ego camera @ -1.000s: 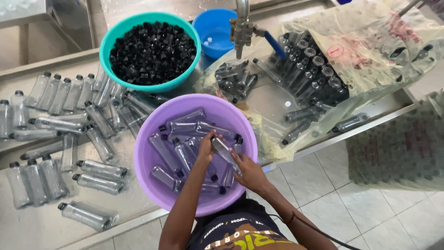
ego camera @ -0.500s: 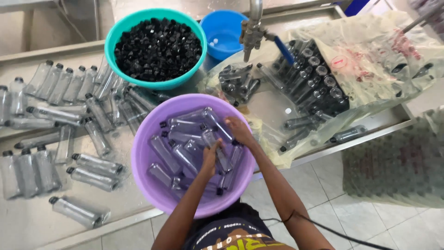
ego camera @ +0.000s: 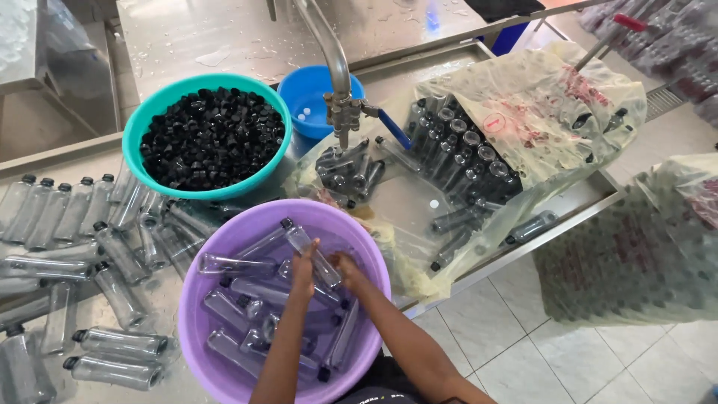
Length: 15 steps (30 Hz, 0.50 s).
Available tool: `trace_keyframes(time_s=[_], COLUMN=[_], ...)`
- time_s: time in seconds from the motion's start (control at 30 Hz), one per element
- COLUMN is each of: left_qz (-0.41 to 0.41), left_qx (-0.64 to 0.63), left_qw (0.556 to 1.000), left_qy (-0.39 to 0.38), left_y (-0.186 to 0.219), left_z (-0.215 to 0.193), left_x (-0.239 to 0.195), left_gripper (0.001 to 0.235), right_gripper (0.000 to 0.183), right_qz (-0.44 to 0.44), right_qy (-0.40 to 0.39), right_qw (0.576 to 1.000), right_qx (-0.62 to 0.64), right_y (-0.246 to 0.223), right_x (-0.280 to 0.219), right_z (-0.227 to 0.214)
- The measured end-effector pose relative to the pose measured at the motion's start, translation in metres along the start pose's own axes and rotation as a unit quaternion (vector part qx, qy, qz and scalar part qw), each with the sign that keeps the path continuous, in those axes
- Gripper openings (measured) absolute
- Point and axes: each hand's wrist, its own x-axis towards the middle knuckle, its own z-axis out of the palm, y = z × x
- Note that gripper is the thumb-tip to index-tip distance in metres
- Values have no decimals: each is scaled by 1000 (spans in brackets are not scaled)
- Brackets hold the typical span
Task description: The person washes clear plastic bottles by hand in a purple basin filled with water. They repeatedly pick up bottles, shake them in the water, and place them back into the basin. The workspace includes a stainless steel counter with a sink, a bowl of black caps, and other bottles.
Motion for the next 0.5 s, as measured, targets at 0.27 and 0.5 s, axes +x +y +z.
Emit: trace_keyframes(time_s=[0.27, 0.5], left_qz=[28, 51], left_qx=[118, 146], left_qw=[973, 954], left_qy=[198, 257], left_y=[-44, -76], left_z=[-48, -74], left_x=[55, 75], left_gripper=[89, 56], right_gripper=[32, 32], right_qz=[3, 55], right_qy=[-80, -170], right_qw=[972, 941], right_qx=[221, 288], right_y=[4, -8], right_x=[54, 59], right_z=[0, -13])
